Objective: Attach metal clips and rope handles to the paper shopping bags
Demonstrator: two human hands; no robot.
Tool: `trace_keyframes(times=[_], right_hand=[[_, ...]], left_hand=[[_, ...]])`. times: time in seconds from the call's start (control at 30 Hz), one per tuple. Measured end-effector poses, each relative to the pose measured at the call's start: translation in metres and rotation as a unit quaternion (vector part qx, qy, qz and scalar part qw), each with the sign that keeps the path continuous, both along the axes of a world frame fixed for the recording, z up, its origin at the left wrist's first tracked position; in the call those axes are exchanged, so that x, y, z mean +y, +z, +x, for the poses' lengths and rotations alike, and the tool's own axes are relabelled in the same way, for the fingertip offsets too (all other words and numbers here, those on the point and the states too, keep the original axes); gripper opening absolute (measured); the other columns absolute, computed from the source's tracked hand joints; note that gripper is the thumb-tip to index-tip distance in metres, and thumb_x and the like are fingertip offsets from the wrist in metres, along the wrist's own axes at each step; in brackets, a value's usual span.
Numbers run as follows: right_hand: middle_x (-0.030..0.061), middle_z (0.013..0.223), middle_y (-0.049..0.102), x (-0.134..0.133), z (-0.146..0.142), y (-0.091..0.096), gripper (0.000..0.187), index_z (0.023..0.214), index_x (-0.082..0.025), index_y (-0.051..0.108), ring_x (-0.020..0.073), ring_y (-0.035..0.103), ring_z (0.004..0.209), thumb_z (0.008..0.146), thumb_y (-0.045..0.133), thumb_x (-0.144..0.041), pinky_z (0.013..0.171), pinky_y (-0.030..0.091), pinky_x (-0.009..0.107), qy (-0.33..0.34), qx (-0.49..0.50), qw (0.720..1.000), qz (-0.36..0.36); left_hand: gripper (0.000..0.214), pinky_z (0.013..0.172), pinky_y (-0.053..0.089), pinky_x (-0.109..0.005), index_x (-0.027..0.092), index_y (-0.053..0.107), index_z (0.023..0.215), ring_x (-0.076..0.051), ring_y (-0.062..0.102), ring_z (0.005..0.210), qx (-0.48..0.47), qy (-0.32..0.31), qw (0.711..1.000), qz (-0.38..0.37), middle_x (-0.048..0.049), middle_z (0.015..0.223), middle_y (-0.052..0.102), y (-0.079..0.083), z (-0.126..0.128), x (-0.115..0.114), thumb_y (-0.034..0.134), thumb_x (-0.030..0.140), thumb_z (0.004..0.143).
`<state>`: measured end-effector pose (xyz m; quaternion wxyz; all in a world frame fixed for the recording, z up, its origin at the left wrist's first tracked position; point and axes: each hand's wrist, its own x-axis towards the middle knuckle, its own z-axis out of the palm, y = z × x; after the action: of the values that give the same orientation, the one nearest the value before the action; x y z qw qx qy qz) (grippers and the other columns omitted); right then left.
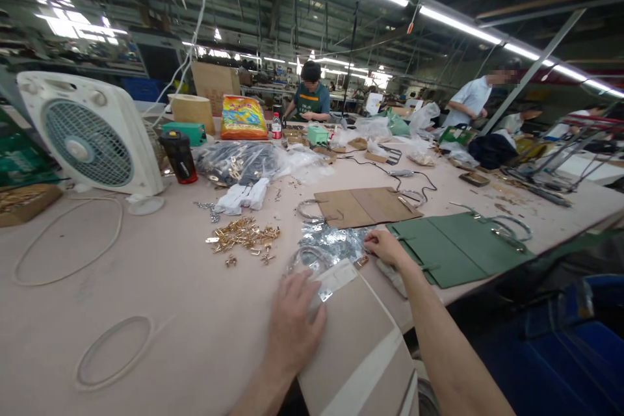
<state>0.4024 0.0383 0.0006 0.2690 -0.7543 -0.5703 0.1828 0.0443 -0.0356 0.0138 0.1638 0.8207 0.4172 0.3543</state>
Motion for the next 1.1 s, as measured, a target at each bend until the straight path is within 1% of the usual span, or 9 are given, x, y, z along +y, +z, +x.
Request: trace_keyframes(times=[0.1,0.2,0.27,0.33,0.43,0.6,0.77,0.9,1.1], right_hand=[[0.0027,0.071,0.074,-0.002,0.000,-0.005,0.010,0.078,-0.020,0.077,0.0183,0.064,0.067,0.075,0.070,-0.027,0.067,0.044,0.029,-0.015,0.018,0.999,0.022],[0.0035,0.072,0.074,-0.004,-0.001,-0.007,0.016,0.079,-0.020,0.077,0.0194,0.064,0.067,0.077,0.069,-0.033,0.069,0.046,0.030,-0.030,0.038,0.998,0.047],[0.0050,0.077,0.075,-0.007,-0.002,-0.006,0.020,0.080,-0.020,0.078,0.0211,0.065,0.071,0.075,0.071,-0.038,0.071,0.048,0.032,-0.038,0.051,0.996,0.066],[0.0068,0.083,0.075,-0.011,-0.005,-0.004,0.023,0.080,-0.020,0.078,0.0230,0.066,0.076,0.073,0.072,-0.041,0.073,0.049,0.034,-0.043,0.066,0.994,0.082],[0.0082,0.083,0.075,-0.018,-0.009,-0.001,0.029,0.085,-0.019,0.079,0.0231,0.066,0.073,0.075,0.071,-0.045,0.067,0.050,0.033,-0.046,0.100,0.990,0.092],[0.0037,0.070,0.070,-0.025,-0.013,0.001,0.041,0.092,-0.016,0.075,0.0192,0.062,0.063,0.079,0.066,-0.054,0.058,0.047,0.030,-0.044,0.162,0.981,0.096],[0.0020,0.072,0.069,-0.023,-0.015,-0.003,0.049,0.101,-0.015,0.075,0.0166,0.060,0.062,0.076,0.068,-0.056,0.059,0.046,0.029,-0.041,0.206,0.973,0.096],[0.0019,0.073,0.069,-0.021,-0.016,-0.008,0.046,0.098,-0.016,0.073,0.0165,0.060,0.063,0.076,0.068,-0.056,0.059,0.047,0.028,-0.044,0.228,0.968,0.096],[0.0017,0.065,0.068,-0.017,-0.015,-0.015,0.043,0.089,-0.017,0.068,0.0181,0.062,0.060,0.076,0.071,-0.058,0.057,0.048,0.029,-0.063,0.234,0.964,0.106]], left_hand=[[0.035,0.112,0.046,-0.050,0.027,0.066,0.127,-0.029,0.054,0.128,0.018,-0.048,0.999,0.013,-0.0076,0.138,0.065,0.013,0.013,0.001,0.060,0.018,0.093],[0.041,0.106,0.050,-0.044,0.024,0.059,0.135,-0.027,0.058,0.122,0.036,-0.091,0.995,-0.032,-0.0091,0.131,0.066,0.023,0.036,0.008,0.063,0.022,0.094],[0.044,0.100,0.053,-0.043,0.021,0.058,0.134,-0.028,0.061,0.118,0.065,-0.086,0.992,-0.071,-0.0098,0.126,0.065,0.025,0.054,0.015,0.068,0.029,0.092],[0.042,0.094,0.054,-0.042,0.020,0.062,0.127,-0.030,0.063,0.111,0.105,-0.060,0.988,-0.096,-0.0102,0.121,0.065,0.025,0.068,0.021,0.072,0.036,0.089],[0.037,0.090,0.053,-0.041,0.020,0.067,0.114,-0.029,0.064,0.106,0.143,-0.022,0.984,-0.109,-0.0103,0.116,0.064,0.022,0.079,0.026,0.076,0.043,0.086],[0.028,0.086,0.052,-0.037,0.022,0.067,0.109,-0.026,0.066,0.103,0.147,-0.003,0.983,-0.112,-0.0077,0.114,0.064,0.020,0.082,0.027,0.073,0.042,0.090],[0.022,0.081,0.053,-0.037,0.022,0.065,0.108,-0.027,0.068,0.099,0.164,-0.001,0.982,-0.098,-0.0068,0.114,0.064,0.021,0.083,0.025,0.067,0.039,0.095],[0.021,0.080,0.054,-0.037,0.021,0.063,0.109,-0.027,0.067,0.098,0.180,-0.007,0.981,-0.079,-0.0071,0.114,0.063,0.020,0.085,0.023,0.064,0.037,0.095],[0.021,0.081,0.054,-0.038,0.021,0.062,0.109,-0.027,0.067,0.098,0.188,-0.013,0.980,-0.068,-0.0076,0.114,0.062,0.018,0.084,0.022,0.064,0.036,0.094]])
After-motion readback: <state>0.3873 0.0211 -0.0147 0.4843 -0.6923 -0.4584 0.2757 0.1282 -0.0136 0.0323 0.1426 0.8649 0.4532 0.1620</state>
